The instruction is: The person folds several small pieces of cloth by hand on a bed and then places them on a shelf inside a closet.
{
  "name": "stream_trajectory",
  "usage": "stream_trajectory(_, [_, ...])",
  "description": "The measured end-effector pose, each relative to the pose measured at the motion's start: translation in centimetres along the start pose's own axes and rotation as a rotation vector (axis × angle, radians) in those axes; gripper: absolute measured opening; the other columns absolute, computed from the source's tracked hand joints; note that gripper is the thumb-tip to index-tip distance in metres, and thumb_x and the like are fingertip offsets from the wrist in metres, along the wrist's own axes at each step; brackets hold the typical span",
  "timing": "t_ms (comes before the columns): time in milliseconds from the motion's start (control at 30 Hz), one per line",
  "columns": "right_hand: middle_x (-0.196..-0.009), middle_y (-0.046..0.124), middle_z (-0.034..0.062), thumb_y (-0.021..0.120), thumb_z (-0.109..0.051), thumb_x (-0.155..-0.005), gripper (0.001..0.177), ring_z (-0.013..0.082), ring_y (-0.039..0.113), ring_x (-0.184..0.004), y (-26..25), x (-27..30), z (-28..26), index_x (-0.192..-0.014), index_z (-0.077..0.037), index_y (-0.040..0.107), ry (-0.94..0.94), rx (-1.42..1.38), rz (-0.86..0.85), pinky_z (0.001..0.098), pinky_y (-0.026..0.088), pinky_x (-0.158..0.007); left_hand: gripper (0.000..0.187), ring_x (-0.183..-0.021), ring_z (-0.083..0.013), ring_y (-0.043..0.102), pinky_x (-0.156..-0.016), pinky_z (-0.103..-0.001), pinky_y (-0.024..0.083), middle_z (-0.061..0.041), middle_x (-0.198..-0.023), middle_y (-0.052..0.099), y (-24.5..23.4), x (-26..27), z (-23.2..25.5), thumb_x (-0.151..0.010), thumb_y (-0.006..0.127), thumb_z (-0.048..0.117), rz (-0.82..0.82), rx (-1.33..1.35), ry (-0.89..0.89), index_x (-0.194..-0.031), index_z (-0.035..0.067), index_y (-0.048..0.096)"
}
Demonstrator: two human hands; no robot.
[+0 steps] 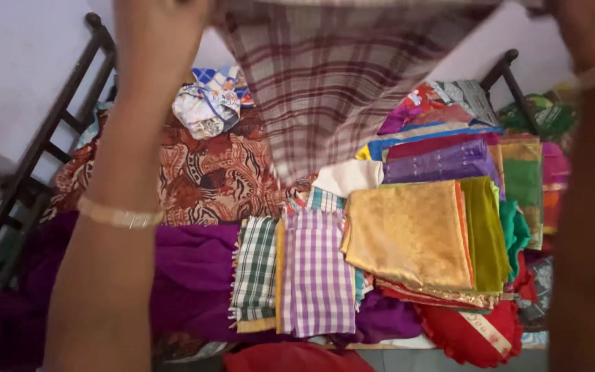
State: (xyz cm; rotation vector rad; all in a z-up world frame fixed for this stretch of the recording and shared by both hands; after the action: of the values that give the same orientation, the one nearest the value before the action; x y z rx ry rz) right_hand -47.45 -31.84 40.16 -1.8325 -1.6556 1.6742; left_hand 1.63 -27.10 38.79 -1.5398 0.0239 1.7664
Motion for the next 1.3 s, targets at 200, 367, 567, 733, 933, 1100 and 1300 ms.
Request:
stream_trajectory(200, [-0.119,0.072,0.0112,0.079,0.001,-0.074,0.027,0.0244,0.072,-0.103,-4.2,19.8,-3.5,-0.1,-0.006,0.08,0.287,-0.19,-0.247,0.0384,0.059,-0.079,0.033,-0.101,-0.0224,0.067,-0.086,-0.035,0.051,-0.01,-0.111,0.071,-6.9,13.9,12.3,-0.078,0.083,0.011,-0.575,0.306,-0.278,-0.109,0.006,0.075])
stream_trajectory(367, [-0.123,0.073,0.0072,0.08,0.004,-0.068,0.032,0.0248,0.067,-0.12,-0.6,37.6,-4.6,-0.097,-0.009,0.079,0.29,-0.138,-0.515,0.037,0.056,-0.097,0.021,-0.146,-0.0313,0.041,-0.116,-0.045,0.034,-0.01,-0.154,0.055,-4.5,31.8,11.8,-0.078,0.084,0.012,-0.96,0.626,-0.312,-0.099,0.012,0.082])
stream_trajectory(567, [-0.129,0.073,0.0041,0.082,-0.004,-0.075,0.036,0.0223,0.068,-0.122,12.5,59.6,0.6,-0.111,-0.009,0.077,0.624,-0.194,-0.864,0.0352,0.052,-0.106,0.029,-0.139,-0.0226,0.054,-0.108,-0.04,0.042,-0.003,-0.153,0.057,1.6,55.5,10.7,-0.088,0.078,0.026,-1.292,0.702,-0.628,-0.105,0.003,0.076])
stream_trajectory(733, [-0.141,0.068,0.0036,0.079,-0.02,-0.084,0.02,0.0224,0.057,-0.135,13.2,60.9,2.7,-0.098,-0.006,0.081,0.594,-0.276,-0.933,0.0372,0.046,-0.11,0.045,-0.11,-0.0152,0.068,-0.1,-0.031,0.05,-0.005,-0.124,0.077,2.6,59.4,9.7,-0.088,0.075,0.027,-1.236,0.874,-1.121,-0.13,0.013,0.069])
stream_trajectory(933, [-0.112,0.072,0.0162,0.057,-0.042,-0.095,0.045,0.0267,0.065,-0.11,17.5,49.4,9.1,-0.112,-0.005,0.077,0.769,-0.424,-0.756,0.0374,0.048,-0.1,0.048,-0.115,-0.0267,0.063,-0.104,-0.039,0.047,-0.011,-0.123,0.075,12.0,54.5,3.9,-0.099,0.063,0.041,-0.995,0.886,-1.357,-0.13,0.004,0.071])
stream_trajectory(1100, [-0.115,0.069,0.0126,0.056,-0.036,-0.1,0.037,0.0256,0.059,-0.1,26.7,45.5,13.9,-0.119,-0.005,0.064,1.118,-1.215,-0.592,0.0404,0.047,-0.085,0.067,-0.142,-0.0214,0.043,-0.109,-0.043,0.03,-0.005,-0.151,0.055,18.7,51.1,2.6,-0.094,0.06,0.051,-0.726,0.937,-1.493,-0.147,0.011,0.054])
stream_trajectory(1300, [-0.114,0.071,0.0095,0.069,-0.018,-0.095,0.035,0.0236,0.065,-0.099,34.2,49.4,15.3,-0.127,-0.006,0.061,1.305,-0.735,-0.776,0.0407,0.053,-0.09,0.083,-0.128,-0.0269,0.056,-0.104,-0.039,0.046,-0.017,-0.141,0.057,22.5,57.4,1.6,-0.084,0.084,0.029,-0.868,0.607,-1.46,-0.15,0.009,0.039])
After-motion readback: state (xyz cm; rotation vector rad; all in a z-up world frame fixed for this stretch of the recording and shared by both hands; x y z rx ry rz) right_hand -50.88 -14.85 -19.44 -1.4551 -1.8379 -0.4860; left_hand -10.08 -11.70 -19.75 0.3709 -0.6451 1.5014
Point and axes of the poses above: each hand's wrist, its own x-axis away from the middle knuckle, its own y-axis out of the palm, z = x × y, the point moved 5 cm from there along -x, towards the middle knuckle
